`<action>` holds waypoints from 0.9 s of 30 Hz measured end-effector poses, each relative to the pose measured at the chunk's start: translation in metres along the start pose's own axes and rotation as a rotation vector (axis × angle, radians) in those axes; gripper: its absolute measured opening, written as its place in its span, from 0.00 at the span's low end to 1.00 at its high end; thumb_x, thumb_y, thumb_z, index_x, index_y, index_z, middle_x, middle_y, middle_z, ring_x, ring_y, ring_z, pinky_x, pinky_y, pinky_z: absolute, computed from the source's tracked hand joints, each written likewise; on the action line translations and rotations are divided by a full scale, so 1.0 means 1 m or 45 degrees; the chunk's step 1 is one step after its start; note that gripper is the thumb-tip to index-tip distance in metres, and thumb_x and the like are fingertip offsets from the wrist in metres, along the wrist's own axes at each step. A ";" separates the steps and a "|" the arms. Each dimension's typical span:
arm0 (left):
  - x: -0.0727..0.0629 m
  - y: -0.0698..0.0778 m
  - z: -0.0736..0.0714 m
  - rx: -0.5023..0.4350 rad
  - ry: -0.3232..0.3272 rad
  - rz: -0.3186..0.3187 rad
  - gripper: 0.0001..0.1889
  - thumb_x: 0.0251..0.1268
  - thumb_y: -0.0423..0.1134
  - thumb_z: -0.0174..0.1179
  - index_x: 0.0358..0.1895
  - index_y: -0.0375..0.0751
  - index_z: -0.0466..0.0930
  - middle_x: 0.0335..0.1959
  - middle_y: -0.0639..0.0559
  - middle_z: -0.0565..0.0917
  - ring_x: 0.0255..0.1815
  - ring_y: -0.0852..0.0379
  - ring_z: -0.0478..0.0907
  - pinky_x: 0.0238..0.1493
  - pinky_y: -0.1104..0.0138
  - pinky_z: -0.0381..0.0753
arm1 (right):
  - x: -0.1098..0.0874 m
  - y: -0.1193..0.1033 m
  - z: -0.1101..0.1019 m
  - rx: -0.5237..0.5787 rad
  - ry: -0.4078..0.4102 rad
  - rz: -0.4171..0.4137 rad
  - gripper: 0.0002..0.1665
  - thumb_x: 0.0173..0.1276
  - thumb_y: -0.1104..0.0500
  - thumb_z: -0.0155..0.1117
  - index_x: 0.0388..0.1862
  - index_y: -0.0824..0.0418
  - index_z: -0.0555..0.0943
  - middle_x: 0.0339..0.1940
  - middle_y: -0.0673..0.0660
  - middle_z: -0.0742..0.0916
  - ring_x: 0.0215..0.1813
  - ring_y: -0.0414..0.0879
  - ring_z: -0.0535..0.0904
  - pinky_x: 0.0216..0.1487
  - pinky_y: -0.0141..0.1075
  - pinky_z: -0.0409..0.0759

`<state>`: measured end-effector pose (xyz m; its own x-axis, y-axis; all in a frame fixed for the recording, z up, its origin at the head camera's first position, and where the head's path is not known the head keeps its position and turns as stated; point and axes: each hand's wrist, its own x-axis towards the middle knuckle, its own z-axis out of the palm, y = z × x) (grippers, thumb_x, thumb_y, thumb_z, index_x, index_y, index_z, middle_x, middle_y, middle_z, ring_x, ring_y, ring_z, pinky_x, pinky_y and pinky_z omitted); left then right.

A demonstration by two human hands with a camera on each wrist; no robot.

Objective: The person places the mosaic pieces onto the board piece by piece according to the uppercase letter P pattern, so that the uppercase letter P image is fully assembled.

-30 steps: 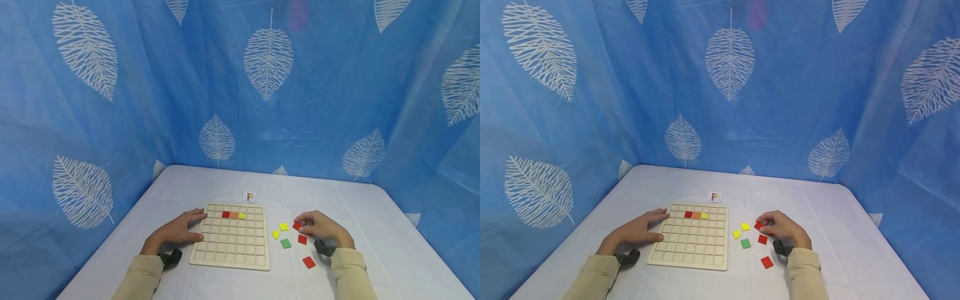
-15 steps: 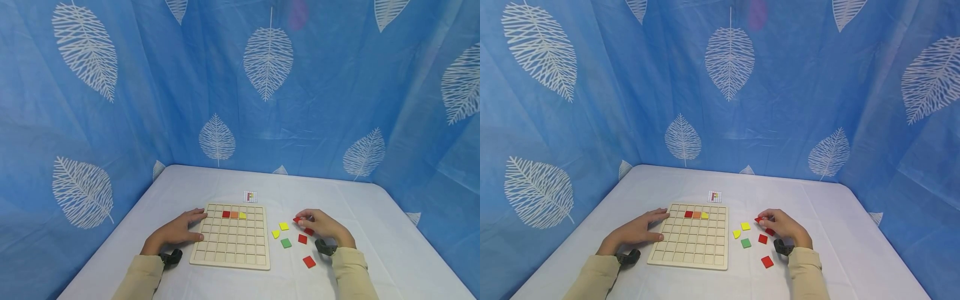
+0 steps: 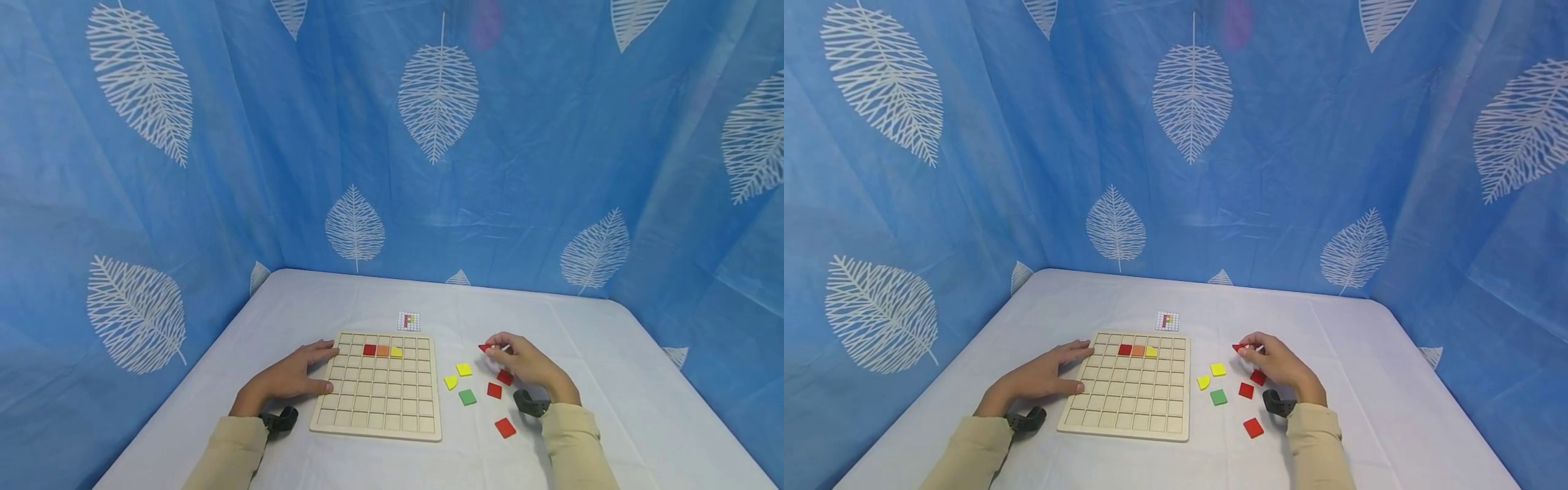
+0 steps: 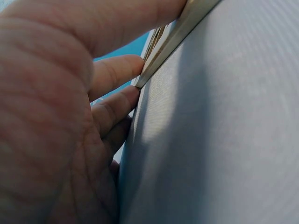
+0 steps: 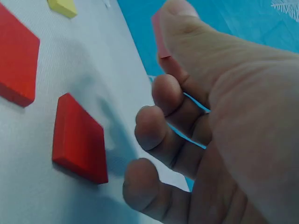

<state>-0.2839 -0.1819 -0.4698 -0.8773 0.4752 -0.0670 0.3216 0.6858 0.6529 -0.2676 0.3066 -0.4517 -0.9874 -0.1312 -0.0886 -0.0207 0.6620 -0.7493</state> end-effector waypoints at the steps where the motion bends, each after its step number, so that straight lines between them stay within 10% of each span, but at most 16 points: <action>1: 0.000 0.000 0.000 0.000 0.000 -0.002 0.45 0.53 0.59 0.72 0.75 0.48 0.68 0.81 0.46 0.58 0.83 0.37 0.48 0.75 0.34 0.52 | 0.000 -0.002 0.000 0.001 0.009 -0.004 0.15 0.72 0.52 0.65 0.53 0.56 0.79 0.40 0.57 0.80 0.37 0.50 0.75 0.33 0.38 0.79; 27: 0.003 -0.003 -0.002 0.006 -0.015 0.015 0.45 0.53 0.59 0.72 0.75 0.48 0.67 0.81 0.45 0.58 0.82 0.36 0.48 0.75 0.34 0.52 | 0.009 -0.050 0.013 -0.108 0.448 -0.314 0.18 0.67 0.47 0.71 0.50 0.54 0.81 0.37 0.52 0.81 0.40 0.46 0.78 0.33 0.33 0.78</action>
<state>-0.2876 -0.1834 -0.4706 -0.8692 0.4897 -0.0684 0.3335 0.6827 0.6502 -0.2738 0.2628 -0.4230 -0.9443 -0.0430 0.3262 -0.2608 0.7024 -0.6623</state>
